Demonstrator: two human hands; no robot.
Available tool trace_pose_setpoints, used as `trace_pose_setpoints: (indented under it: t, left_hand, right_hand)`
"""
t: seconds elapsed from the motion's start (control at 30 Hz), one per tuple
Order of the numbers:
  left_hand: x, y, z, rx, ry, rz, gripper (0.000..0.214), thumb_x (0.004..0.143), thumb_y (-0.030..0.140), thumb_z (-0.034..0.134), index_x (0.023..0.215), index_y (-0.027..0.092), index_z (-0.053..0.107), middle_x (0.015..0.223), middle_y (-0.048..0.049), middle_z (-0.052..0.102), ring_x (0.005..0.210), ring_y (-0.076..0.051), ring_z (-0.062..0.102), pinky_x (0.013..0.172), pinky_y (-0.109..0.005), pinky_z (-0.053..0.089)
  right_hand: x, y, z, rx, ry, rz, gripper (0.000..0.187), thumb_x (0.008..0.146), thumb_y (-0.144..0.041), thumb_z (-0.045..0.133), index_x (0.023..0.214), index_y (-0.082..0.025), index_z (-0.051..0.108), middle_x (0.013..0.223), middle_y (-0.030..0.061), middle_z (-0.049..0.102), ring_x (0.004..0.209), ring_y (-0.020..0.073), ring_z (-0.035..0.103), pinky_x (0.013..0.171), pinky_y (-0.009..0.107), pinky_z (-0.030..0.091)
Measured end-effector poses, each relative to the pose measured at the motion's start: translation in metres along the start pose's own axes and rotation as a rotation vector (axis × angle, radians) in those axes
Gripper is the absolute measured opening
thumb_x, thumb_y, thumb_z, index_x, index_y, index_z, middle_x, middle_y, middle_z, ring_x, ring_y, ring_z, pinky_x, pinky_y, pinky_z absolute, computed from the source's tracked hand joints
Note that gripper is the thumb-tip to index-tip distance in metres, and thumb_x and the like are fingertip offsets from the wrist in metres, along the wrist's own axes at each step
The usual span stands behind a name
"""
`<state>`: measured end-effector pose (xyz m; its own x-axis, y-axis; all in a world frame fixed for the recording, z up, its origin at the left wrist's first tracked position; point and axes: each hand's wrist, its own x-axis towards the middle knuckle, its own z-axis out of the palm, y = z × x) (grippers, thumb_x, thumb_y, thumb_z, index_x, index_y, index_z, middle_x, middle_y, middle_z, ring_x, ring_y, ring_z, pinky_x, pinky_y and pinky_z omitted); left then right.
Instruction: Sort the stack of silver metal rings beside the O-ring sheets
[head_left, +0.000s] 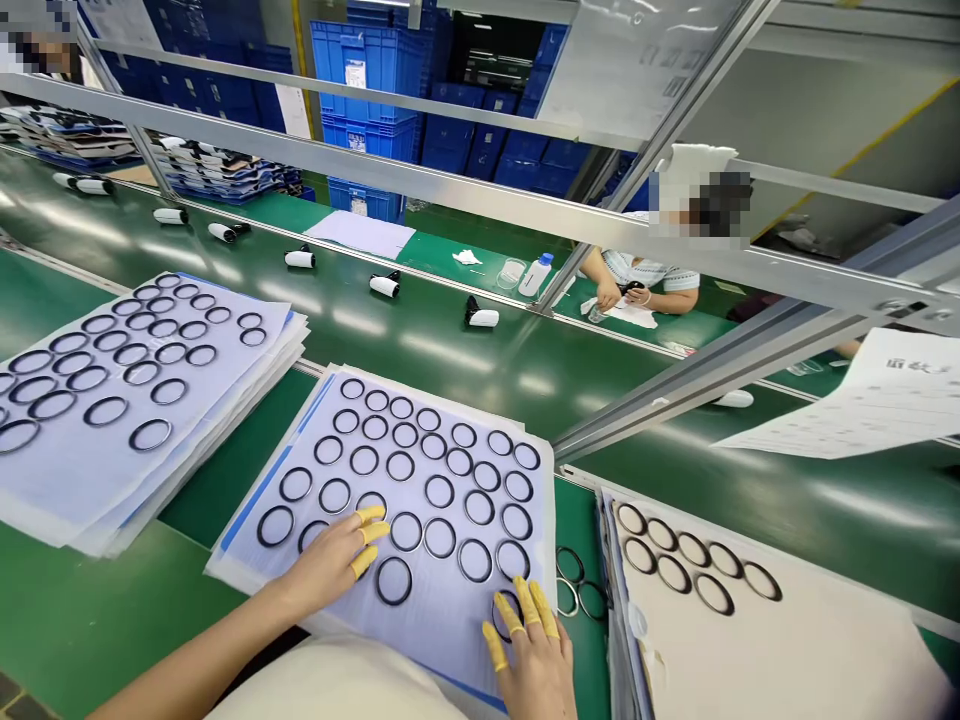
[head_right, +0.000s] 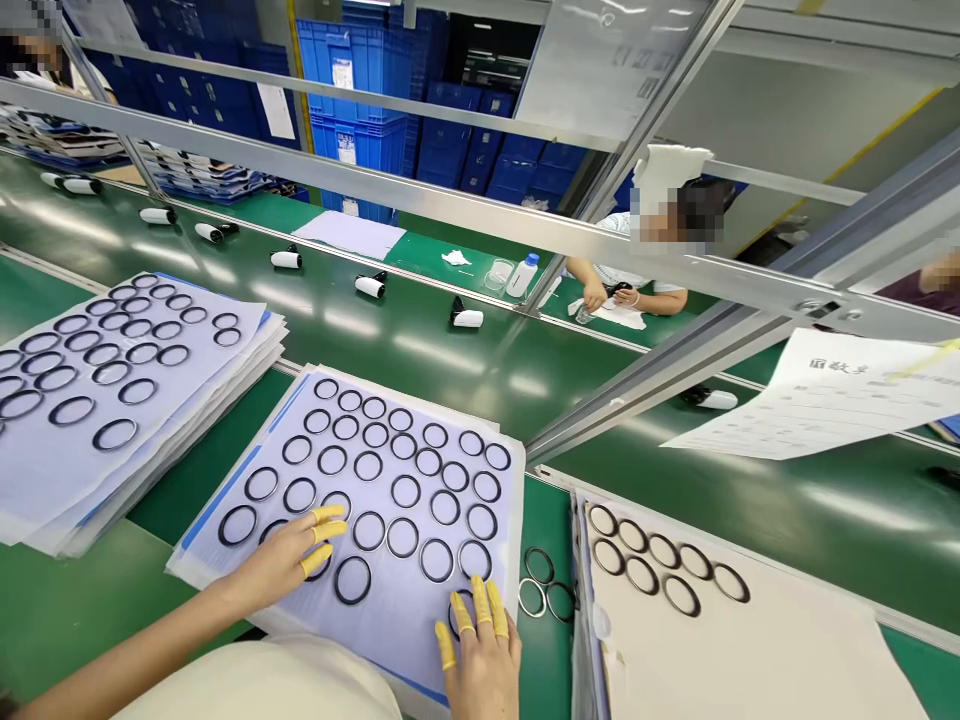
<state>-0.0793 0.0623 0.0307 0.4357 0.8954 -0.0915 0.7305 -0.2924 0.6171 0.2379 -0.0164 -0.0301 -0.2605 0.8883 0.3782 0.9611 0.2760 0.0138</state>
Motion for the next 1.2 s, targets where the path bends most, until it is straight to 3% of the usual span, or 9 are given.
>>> trace_pose_setpoints:
  t: [0.2, 0.33, 0.53, 0.67, 0.73, 0.83, 1.0, 1.1, 1.2]
  left_hand:
    - [0.014, -0.016, -0.005, 0.130, 0.021, -0.056, 0.023, 0.087, 0.013, 0.050, 0.103, 0.019, 0.066, 0.115, -0.0093, 0.061, 0.102, -0.025, 0.058, 0.093, -0.043, 0.046]
    - [0.021, -0.022, 0.001, 0.189, 0.008, -0.085, 0.012, 0.086, 0.016, 0.055, 0.089, 0.016, 0.067, 0.103, -0.0091, 0.061, 0.094, -0.025, 0.056, 0.086, -0.041, 0.046]
    - [0.028, -0.025, 0.015, 0.151, 0.020, -0.120, 0.008, 0.080, 0.011, 0.057, 0.079, 0.015, 0.063, 0.096, -0.0097, 0.060, 0.095, -0.027, 0.055, 0.085, -0.043, 0.044]
    - [0.032, -0.020, 0.011, 0.026, 0.071, -0.120, 0.015, 0.079, 0.006, 0.051, 0.069, 0.015, 0.059, 0.088, -0.0101, 0.060, 0.092, -0.028, 0.055, 0.084, -0.045, 0.043]
    - [0.032, -0.015, 0.001, -0.069, 0.106, -0.110, 0.016, 0.081, 0.009, 0.049, 0.069, 0.017, 0.057, 0.087, -0.0087, 0.060, 0.090, -0.026, 0.055, 0.085, -0.044, 0.043]
    - [0.023, -0.001, -0.025, -0.256, 0.156, -0.091, 0.014, 0.089, 0.021, 0.044, 0.080, 0.019, 0.055, 0.090, -0.0064, 0.059, 0.086, -0.021, 0.055, 0.083, -0.037, 0.046]
    - [-0.006, 0.030, -0.077, -0.599, 0.158, -0.116, 0.028, 0.097, 0.038, 0.031, 0.086, 0.020, 0.049, 0.082, -0.0031, 0.055, 0.072, -0.015, 0.055, 0.067, -0.028, 0.050]
    - [-0.022, 0.048, -0.095, -1.114, 0.069, -0.190, 0.032, 0.089, 0.049, 0.050, 0.081, 0.018, 0.055, 0.076, -0.0025, 0.055, 0.065, -0.013, 0.051, 0.062, -0.026, 0.047]
    - [-0.029, 0.061, -0.101, -1.369, -0.031, -0.232, 0.033, 0.083, 0.050, 0.062, 0.080, 0.017, 0.061, 0.071, -0.0025, 0.057, 0.063, -0.013, 0.050, 0.059, -0.024, 0.044]
  right_hand:
    - [0.063, -0.051, 0.005, 0.224, -0.075, -0.059, 0.027, 0.089, -0.011, 0.049, 0.096, -0.024, 0.072, 0.121, 0.0125, 0.067, 0.119, 0.0356, 0.055, 0.091, 0.052, 0.045]
    - [0.101, -0.085, 0.018, 0.423, -0.157, -0.120, 0.032, 0.084, 0.001, 0.047, 0.076, -0.018, 0.072, 0.115, 0.0146, 0.069, 0.123, 0.0352, 0.051, 0.101, 0.053, 0.040]
    - [0.117, -0.091, 0.020, 0.777, -0.215, 0.016, 0.030, 0.082, -0.002, 0.047, 0.070, -0.019, 0.069, 0.104, 0.0157, 0.072, 0.109, 0.0359, 0.058, 0.090, 0.057, 0.043]
    - [0.121, -0.084, -0.013, 1.073, -0.203, 0.282, 0.015, 0.088, -0.027, 0.052, 0.080, -0.022, 0.064, 0.087, 0.0114, 0.072, 0.086, 0.0295, 0.062, 0.079, 0.050, 0.048]
    - [0.122, -0.082, -0.038, 1.259, -0.212, 0.431, 0.019, 0.092, -0.035, 0.047, 0.082, -0.022, 0.058, 0.079, 0.0076, 0.069, 0.073, 0.0237, 0.062, 0.068, 0.040, 0.051]
    - [0.120, -0.084, -0.077, 1.510, -0.218, 0.584, 0.025, 0.094, -0.042, 0.041, 0.084, -0.023, 0.055, 0.078, 0.0053, 0.066, 0.063, 0.0189, 0.059, 0.062, 0.035, 0.052]
    - [0.120, -0.098, -0.121, 2.136, -0.272, 0.876, 0.021, 0.079, -0.042, 0.068, 0.077, -0.022, 0.063, 0.074, 0.0018, 0.065, 0.059, 0.0139, 0.052, 0.060, 0.027, 0.045]
    - [0.122, -0.105, -0.135, 2.287, -0.256, 0.957, 0.019, 0.075, -0.037, 0.075, 0.075, -0.021, 0.064, 0.071, 0.0003, 0.064, 0.059, 0.0123, 0.052, 0.060, 0.024, 0.041]
    - [0.123, -0.107, -0.142, 2.298, -0.259, 0.963, 0.021, 0.074, -0.037, 0.076, 0.075, -0.020, 0.065, 0.072, 0.0014, 0.066, 0.060, 0.0125, 0.052, 0.061, 0.024, 0.040]
